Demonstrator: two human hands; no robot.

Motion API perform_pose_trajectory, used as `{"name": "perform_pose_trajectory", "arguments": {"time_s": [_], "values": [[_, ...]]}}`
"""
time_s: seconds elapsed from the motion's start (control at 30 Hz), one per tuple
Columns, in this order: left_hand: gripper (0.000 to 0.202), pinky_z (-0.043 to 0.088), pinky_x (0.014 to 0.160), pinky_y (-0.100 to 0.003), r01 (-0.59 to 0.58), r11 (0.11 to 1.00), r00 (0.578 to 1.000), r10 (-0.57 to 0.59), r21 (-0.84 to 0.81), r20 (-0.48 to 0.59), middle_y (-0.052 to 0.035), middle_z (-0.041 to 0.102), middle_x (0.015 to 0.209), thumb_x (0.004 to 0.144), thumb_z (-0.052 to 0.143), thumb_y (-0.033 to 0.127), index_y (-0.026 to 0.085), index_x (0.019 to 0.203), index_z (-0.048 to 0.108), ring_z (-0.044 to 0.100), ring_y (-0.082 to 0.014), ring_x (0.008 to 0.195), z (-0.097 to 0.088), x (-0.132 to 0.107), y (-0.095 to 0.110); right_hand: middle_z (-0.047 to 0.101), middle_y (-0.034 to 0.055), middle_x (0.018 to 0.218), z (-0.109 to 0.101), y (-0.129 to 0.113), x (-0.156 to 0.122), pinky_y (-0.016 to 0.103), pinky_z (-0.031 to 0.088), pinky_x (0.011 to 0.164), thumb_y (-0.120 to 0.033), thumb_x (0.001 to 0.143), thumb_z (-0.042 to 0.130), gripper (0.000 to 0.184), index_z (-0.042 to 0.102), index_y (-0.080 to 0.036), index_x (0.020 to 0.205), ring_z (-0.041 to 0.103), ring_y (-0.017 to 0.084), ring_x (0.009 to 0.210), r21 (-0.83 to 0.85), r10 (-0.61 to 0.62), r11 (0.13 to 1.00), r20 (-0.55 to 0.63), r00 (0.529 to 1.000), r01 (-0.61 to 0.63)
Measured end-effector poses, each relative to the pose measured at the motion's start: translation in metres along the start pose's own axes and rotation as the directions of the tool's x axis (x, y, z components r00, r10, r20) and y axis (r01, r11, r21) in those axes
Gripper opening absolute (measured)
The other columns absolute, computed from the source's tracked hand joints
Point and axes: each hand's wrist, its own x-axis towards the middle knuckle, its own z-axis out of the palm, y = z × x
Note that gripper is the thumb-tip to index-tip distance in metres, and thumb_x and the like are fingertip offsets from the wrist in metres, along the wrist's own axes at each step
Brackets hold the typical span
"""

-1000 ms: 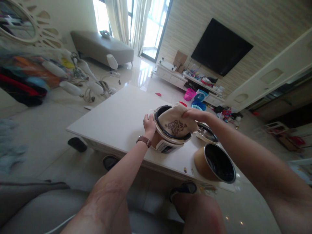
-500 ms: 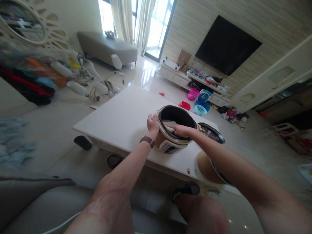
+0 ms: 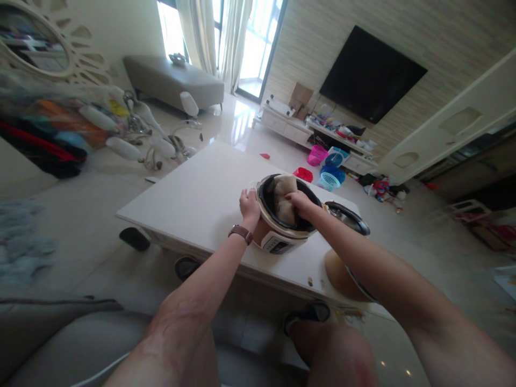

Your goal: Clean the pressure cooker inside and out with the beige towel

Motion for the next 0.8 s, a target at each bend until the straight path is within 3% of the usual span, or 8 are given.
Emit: {"name": "perform_pose_trajectory", "arguments": {"time_s": [0.13, 0.23, 0.37, 0.43, 0.53, 0.63, 0.7, 0.8], "values": [[0.022, 0.049, 0.095, -0.035, -0.004, 1.000, 1.000, 0.004, -0.008, -0.006, -0.0085, 0.071, 0.098, 0.097, 0.050, 0.038, 0.020, 0.092, 0.061, 0.064, -0.0226, 0.094, 0.001, 0.001, -0.003, 0.074, 0.0056, 0.101, 0.024, -0.007, -0.014, 0.031, 0.059, 0.083, -0.016, 0.081, 0.056, 0.039, 0.059, -0.018, 0.120, 0.070, 0.021, 0.092, 0.137, 0.002, 0.991, 0.077, 0.997, -0.012], [0.023, 0.048, 0.098, -0.036, 0.003, 1.000, 1.000, -0.003, -0.007, -0.005, -0.0093, 0.071, 0.101, 0.096, 0.050, 0.039, 0.020, 0.096, 0.062, 0.065, -0.0237, 0.098, 0.001, 0.002, -0.005, 0.076, 0.0033, 0.107, 0.017, -0.008, -0.029, 0.031, 0.059, 0.091, -0.015, 0.075, 0.062, 0.043, 0.062, -0.021, 0.118, 0.071, 0.021, 0.099, 0.133, -0.036, 0.991, 0.259, 0.965, 0.002], [0.025, 0.050, 0.099, -0.037, -0.011, 1.000, 1.000, 0.011, -0.005, 0.011, -0.0104, 0.072, 0.100, 0.097, 0.050, 0.040, 0.020, 0.095, 0.064, 0.067, -0.0254, 0.099, 0.001, 0.003, -0.006, 0.078, 0.0034, 0.103, -0.028, -0.011, -0.036, 0.034, 0.061, 0.088, -0.016, 0.068, 0.069, 0.045, 0.070, -0.020, 0.113, 0.073, 0.024, 0.095, -0.234, 0.130, 0.972, 0.520, 0.844, -0.006], [0.025, 0.050, 0.101, -0.037, -0.005, 1.000, 1.000, 0.005, -0.011, 0.004, -0.0115, 0.073, 0.102, 0.097, 0.051, 0.040, 0.019, 0.097, 0.065, 0.067, -0.0263, 0.104, 0.001, 0.003, -0.006, 0.079, 0.0041, 0.095, -0.052, -0.015, -0.035, 0.034, 0.061, 0.084, -0.016, 0.068, 0.071, 0.034, 0.076, -0.019, 0.101, 0.074, 0.026, 0.091, -0.527, 0.253, 0.844, 0.554, 0.793, 0.099], [0.026, 0.050, 0.101, -0.037, 0.004, 1.000, 1.000, -0.004, -0.006, 0.007, -0.0127, 0.074, 0.103, 0.098, 0.051, 0.041, 0.019, 0.099, 0.065, 0.067, -0.0269, 0.106, 0.001, 0.002, -0.006, 0.080, 0.0041, 0.095, -0.071, -0.026, -0.032, 0.036, 0.060, 0.086, -0.013, 0.072, 0.070, 0.031, 0.080, -0.025, 0.099, 0.074, 0.027, 0.094, -0.806, 0.226, 0.516, 0.455, 0.862, 0.290], [0.026, 0.050, 0.101, -0.038, -0.003, 1.000, 1.000, 0.002, 0.014, 0.020, -0.0127, 0.073, 0.104, 0.097, 0.051, 0.042, 0.019, 0.097, 0.064, 0.067, -0.0266, 0.105, 0.000, 0.002, -0.005, 0.078, 0.0111, 0.108, -0.071, -0.032, -0.034, 0.048, 0.054, 0.098, -0.010, 0.076, 0.067, 0.038, 0.081, -0.026, 0.107, 0.071, 0.034, 0.109, -0.916, 0.042, 0.257, 0.328, 0.944, 0.307], [0.026, 0.050, 0.100, -0.038, -0.007, 1.000, 1.000, 0.006, 0.028, 0.028, -0.0125, 0.073, 0.104, 0.097, 0.050, 0.042, 0.019, 0.096, 0.064, 0.067, -0.0263, 0.103, 0.000, 0.001, -0.004, 0.077, 0.0144, 0.107, -0.066, -0.033, -0.039, 0.052, 0.050, 0.103, -0.010, 0.074, 0.069, 0.033, 0.081, -0.022, 0.102, 0.069, 0.038, 0.113, -0.920, 0.038, 0.264, 0.309, 0.950, 0.289], [0.025, 0.049, 0.100, -0.038, 0.004, 0.999, 1.000, -0.005, 0.038, 0.017, -0.0127, 0.072, 0.103, 0.097, 0.049, 0.041, 0.019, 0.096, 0.062, 0.066, -0.0262, 0.101, 0.000, 0.001, -0.002, 0.077, 0.0120, 0.095, -0.058, -0.037, -0.047, 0.045, 0.055, 0.096, -0.010, 0.071, 0.072, 0.026, 0.080, -0.017, 0.094, 0.071, 0.033, 0.102, -0.865, 0.172, 0.432, 0.356, 0.919, 0.254]]}}
